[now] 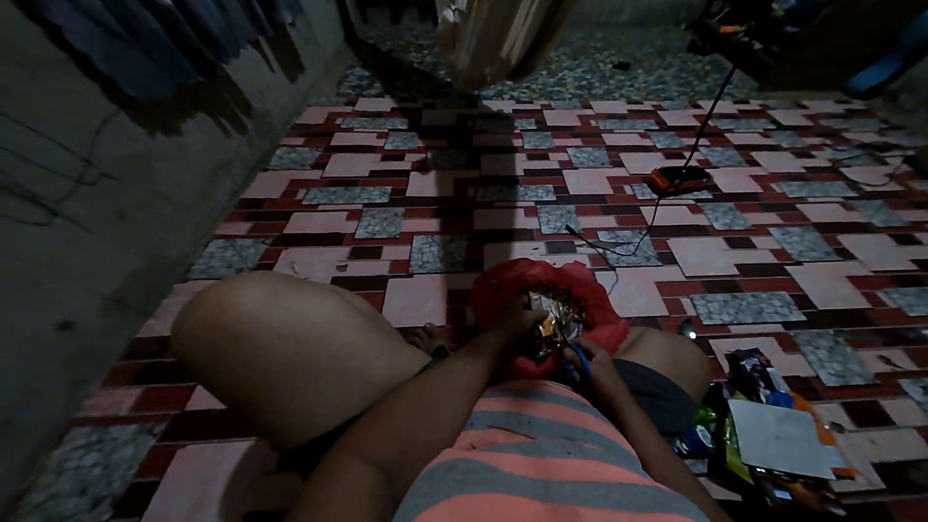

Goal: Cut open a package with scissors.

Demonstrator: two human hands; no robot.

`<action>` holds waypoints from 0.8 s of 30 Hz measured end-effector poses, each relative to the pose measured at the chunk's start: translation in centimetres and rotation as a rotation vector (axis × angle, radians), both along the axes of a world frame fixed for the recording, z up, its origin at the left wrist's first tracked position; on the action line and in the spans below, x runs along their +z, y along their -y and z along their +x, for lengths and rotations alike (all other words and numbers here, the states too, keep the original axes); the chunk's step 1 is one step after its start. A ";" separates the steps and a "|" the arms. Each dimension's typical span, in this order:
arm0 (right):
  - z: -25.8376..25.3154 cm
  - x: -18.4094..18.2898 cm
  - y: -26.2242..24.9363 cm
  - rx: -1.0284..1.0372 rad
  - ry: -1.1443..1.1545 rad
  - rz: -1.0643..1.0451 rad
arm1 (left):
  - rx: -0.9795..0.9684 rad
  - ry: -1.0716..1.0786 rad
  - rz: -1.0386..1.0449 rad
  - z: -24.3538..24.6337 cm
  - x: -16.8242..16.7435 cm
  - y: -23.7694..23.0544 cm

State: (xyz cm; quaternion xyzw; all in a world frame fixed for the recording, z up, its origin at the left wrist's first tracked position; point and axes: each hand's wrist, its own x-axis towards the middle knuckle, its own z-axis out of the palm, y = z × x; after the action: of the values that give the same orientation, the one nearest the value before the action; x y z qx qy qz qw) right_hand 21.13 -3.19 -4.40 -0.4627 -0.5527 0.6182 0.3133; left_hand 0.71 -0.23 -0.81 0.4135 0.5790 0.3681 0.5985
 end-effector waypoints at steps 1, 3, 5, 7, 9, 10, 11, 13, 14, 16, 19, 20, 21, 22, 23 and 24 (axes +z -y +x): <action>0.0 0.0 0.0 0.000 0.000 0.002 | 0.009 0.003 0.013 -0.1 -0.1 -0.1; 0.0 0.0 0.1 -0.001 0.001 0.009 | 0.021 0.011 0.048 -0.2 -0.4 -0.2; 0.0 -0.2 0.1 -0.009 -0.001 0.025 | 0.000 -0.007 0.057 -0.2 -0.5 -0.2; -0.1 -0.2 0.1 -0.011 0.001 0.036 | -0.022 -0.033 0.055 -0.2 -0.5 -0.1; -0.1 -0.3 0.1 -0.021 0.013 0.041 | -0.023 -0.037 0.033 -0.2 -0.5 -0.1; -0.1 -0.3 0.0 -0.032 0.022 0.050 | -0.017 -0.027 0.024 -0.1 -0.4 0.0; -0.1 -0.5 0.0 -0.040 0.029 0.066 | -0.009 -0.019 0.017 0.0 -0.4 0.0; 0.0 -0.8 -0.1 -0.050 0.061 0.114 | -0.009 -0.011 0.009 -0.1 -0.4 -0.2; 0.0 -0.9 -0.1 -0.049 0.083 0.134 | -0.017 -0.019 0.010 -0.2 -0.5 -0.3; 0.0 -0.8 -0.1 -0.052 0.100 0.147 | -0.034 -0.035 0.009 -0.3 -0.6 -0.4; -0.2 -0.3 0.1 -0.031 0.076 0.094 | -0.065 -0.043 0.012 -0.3 -0.9 -0.3; -0.2 -0.3 0.0 -0.024 0.066 0.071 | -0.087 -0.055 0.010 -0.3 -0.9 -0.3; -0.2 -0.4 -0.1 -0.027 0.058 0.051 | -0.108 -0.062 0.003 -0.3 -0.9 -0.3; -0.2 -0.5 -0.1 -0.032 0.053 0.041 | -0.118 -0.061 -0.005 -0.2 -0.9 -0.2; -0.2 -0.6 -0.1 -0.037 0.053 0.040 | -0.119 -0.048 -0.009 -0.1 -0.8 -0.1; -0.2 -0.7 -0.1 -0.047 0.055 0.053 | -0.116 -0.028 -0.014 0.0 -0.7 0.0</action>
State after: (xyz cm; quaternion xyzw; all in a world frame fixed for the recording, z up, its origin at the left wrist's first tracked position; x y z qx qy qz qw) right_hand 20.88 -3.05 -5.15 -0.4838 -0.5663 0.5828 0.3248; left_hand 0.70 -0.20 -1.46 0.4475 0.5649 0.3229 0.6136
